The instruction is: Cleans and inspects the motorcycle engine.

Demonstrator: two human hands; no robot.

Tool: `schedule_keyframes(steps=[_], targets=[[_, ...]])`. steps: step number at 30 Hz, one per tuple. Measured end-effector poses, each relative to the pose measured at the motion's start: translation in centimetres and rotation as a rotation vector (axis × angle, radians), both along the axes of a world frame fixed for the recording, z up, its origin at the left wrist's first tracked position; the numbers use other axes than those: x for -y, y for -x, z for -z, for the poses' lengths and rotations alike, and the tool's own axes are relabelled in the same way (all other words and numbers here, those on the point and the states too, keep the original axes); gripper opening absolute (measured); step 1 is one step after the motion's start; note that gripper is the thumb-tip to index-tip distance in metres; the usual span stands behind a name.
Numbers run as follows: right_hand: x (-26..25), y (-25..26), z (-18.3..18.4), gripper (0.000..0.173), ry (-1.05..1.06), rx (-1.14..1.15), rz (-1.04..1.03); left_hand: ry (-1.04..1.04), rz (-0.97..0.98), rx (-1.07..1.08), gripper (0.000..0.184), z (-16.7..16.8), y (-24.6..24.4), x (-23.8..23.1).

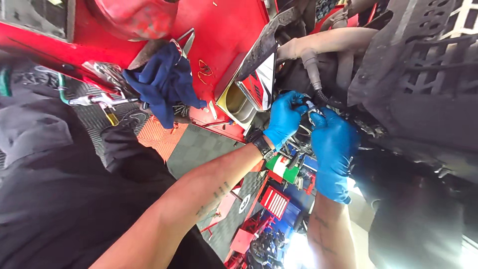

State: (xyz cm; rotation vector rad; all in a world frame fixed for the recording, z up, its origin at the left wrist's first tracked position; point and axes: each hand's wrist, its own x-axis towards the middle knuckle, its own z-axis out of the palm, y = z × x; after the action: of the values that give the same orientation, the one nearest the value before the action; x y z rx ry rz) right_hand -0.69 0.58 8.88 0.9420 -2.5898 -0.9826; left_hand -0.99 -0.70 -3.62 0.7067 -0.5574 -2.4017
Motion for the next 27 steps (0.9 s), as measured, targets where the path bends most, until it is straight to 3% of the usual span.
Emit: schedule_keyframes(steps=[13,27], targets=[[0.5,-0.4,0.1,0.029,0.014,0.016,0.041,-0.079,0.099,-0.154,0.018,0.7,-0.3,1.1],[0.8,-1.0,0.0,0.029,0.026,0.011,0.054,-0.089,0.139,-0.147,0.018,0.7,-0.4,1.5]])
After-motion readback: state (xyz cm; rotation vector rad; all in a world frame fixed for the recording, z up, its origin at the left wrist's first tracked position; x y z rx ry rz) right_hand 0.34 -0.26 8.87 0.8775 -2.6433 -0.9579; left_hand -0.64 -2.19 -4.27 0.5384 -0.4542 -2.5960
